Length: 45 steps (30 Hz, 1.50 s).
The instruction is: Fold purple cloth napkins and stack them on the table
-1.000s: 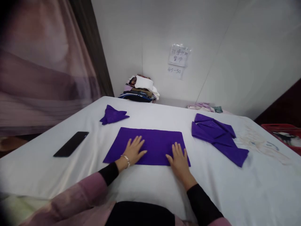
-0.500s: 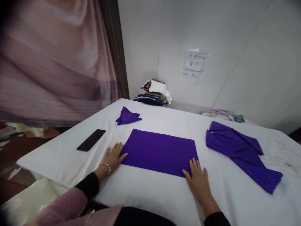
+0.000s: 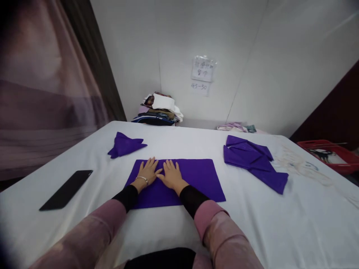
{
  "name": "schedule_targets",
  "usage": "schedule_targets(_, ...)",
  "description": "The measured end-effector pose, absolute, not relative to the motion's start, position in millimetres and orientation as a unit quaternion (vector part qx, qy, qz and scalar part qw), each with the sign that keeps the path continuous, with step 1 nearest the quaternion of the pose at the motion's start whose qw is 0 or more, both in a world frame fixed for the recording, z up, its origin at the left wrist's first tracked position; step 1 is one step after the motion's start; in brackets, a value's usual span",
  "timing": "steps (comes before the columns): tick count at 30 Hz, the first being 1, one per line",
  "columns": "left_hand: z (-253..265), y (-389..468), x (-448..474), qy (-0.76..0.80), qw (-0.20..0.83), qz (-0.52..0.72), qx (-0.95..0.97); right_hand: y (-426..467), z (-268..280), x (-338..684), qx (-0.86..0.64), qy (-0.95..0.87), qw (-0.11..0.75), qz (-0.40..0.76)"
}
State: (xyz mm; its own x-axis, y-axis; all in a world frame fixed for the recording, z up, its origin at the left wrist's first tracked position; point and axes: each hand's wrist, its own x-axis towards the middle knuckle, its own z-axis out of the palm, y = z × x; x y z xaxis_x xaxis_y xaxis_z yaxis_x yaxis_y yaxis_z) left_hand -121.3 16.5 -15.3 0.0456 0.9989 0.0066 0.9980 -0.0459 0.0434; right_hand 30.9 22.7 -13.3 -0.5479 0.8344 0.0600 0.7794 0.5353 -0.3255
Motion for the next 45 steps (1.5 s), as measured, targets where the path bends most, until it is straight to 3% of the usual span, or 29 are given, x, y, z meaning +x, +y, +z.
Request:
schedule_targets(5, -29, 30, -131, 0.711, 0.029, 0.024, 0.702, 58, -29, 63, -0.485, -0.859, 0.09, 0.135)
schedule_targets(13, -39, 37, -134, 0.712, 0.034, 0.021, 0.702, 84, -40, 209, -0.691, -0.717, 0.049, 0.079)
schedule_targets(19, -36, 46, -150, 0.713, 0.065, 0.029, 0.698, 82, -43, 208, -0.688, -0.72, 0.046, 0.074)
schedule_targets(25, -35, 41, -194, 0.764, 0.026, 0.003, 0.645, 84, -30, 212, -0.697, -0.709, 0.033, 0.107)
schedule_targets(29, -35, 36, -197, 0.767, 0.026, -0.002, 0.641, 75, -13, 173, -0.695, -0.707, 0.053, 0.116)
schedule_targets(34, -34, 36, -192, 0.767, 0.026, -0.005, 0.642, 43, -15, 46, -0.481, -0.854, 0.128, 0.152)
schedule_targets(38, -35, 36, -196, 0.765, 0.023, 0.0, 0.644, 37, -24, 8, -0.426, -0.881, 0.115, 0.169)
schedule_targets(45, -37, 33, -196, 0.76, 0.02, 0.032, 0.649, 52, -16, 179, -0.689, -0.716, 0.055, 0.101)
